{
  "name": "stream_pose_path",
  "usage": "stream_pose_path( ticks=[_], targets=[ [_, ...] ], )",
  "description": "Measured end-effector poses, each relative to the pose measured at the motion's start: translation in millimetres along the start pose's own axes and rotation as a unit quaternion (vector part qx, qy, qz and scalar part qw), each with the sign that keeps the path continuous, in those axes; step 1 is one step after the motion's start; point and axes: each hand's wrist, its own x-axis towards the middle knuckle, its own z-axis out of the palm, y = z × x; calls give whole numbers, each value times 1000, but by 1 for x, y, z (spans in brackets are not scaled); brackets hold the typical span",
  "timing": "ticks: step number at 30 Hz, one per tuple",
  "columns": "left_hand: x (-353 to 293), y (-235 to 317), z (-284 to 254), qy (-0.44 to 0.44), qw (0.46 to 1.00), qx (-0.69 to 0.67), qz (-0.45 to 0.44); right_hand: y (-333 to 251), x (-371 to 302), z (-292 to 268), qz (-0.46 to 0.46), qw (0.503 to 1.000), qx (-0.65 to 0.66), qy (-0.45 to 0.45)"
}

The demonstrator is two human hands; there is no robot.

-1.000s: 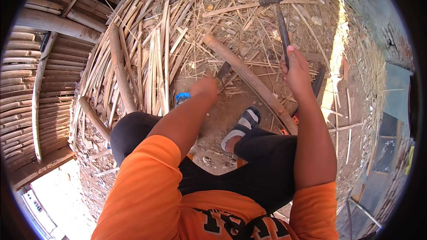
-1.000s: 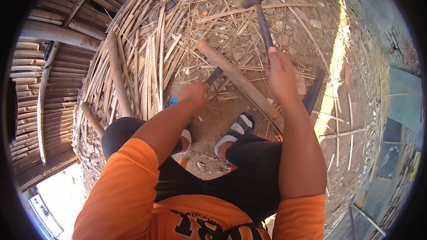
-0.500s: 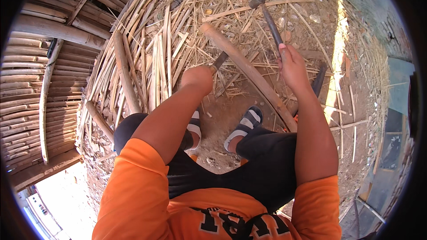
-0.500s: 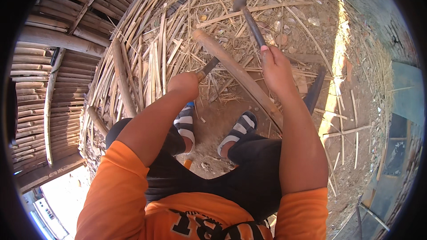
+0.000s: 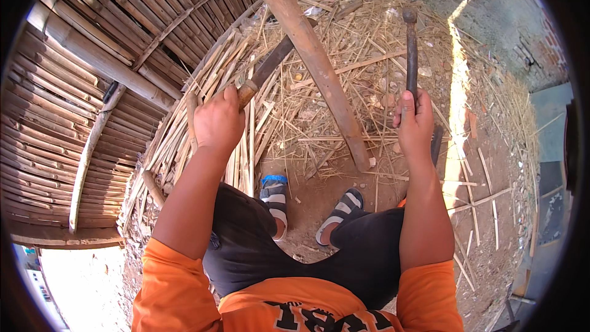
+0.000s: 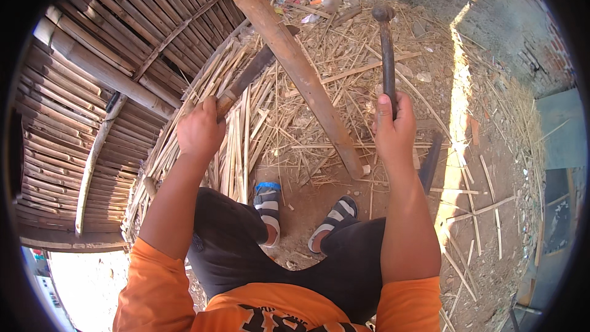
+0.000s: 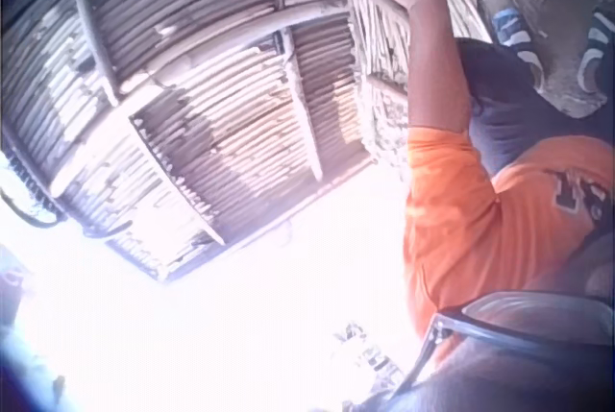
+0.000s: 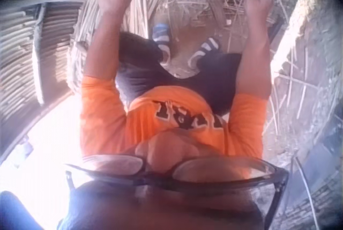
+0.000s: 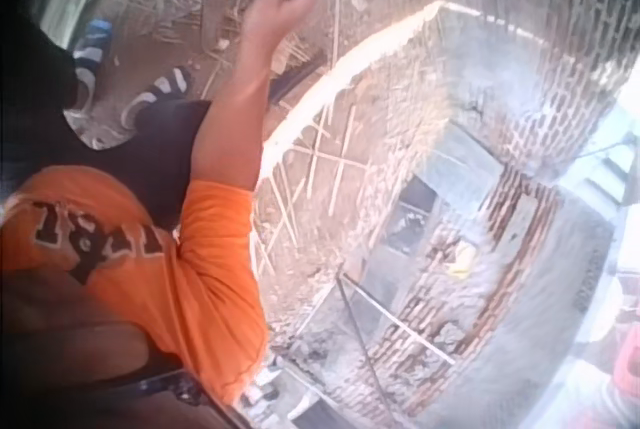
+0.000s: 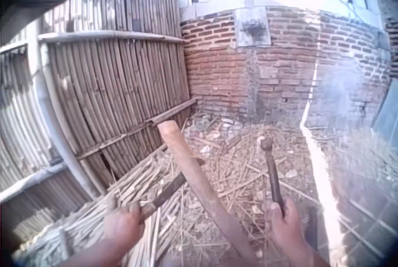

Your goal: The person uses a hammer and a metal rod to split or shape pieces of bamboo on a dirt floor.

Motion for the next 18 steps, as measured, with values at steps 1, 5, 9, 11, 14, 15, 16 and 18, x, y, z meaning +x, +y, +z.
stream_pose_path(
  ticks=[1, 5, 9, 11, 14, 15, 16, 18],
  targets=[
    [0, -9, -15, 32, 999, 35, -3, -12, -4, 1, -6, 1000, 7, -2],
    [-9, -27, -65, -13, 996, 25, -88, -42, -16, 10, -8, 1000, -4, 7],
    [-23, -7, -91, -189, 980, 11, -54, -34, -49, 22, 32, 997, 64, 19],
    [-28, -21, -76, -194, 979, -47, -40, -38, -61, 35, 33, 994, 101, 22],
    [-18, -36, -72, -323, 913, -247, -40, -40, -71, 40, 26, 997, 66, 5],
    [-22, -26, -92, -387, 833, -382, -99, -45, -70, 38, 22, 999, 41, 1],
    [-25, -19, -93, -385, 815, -419, -108, -52, -71, 37, 18, 1000, 15, -3],
    [-36, -17, -87, -378, 777, -484, -137, -69, -76, 45, 55, 995, 63, -55]
  ],
)
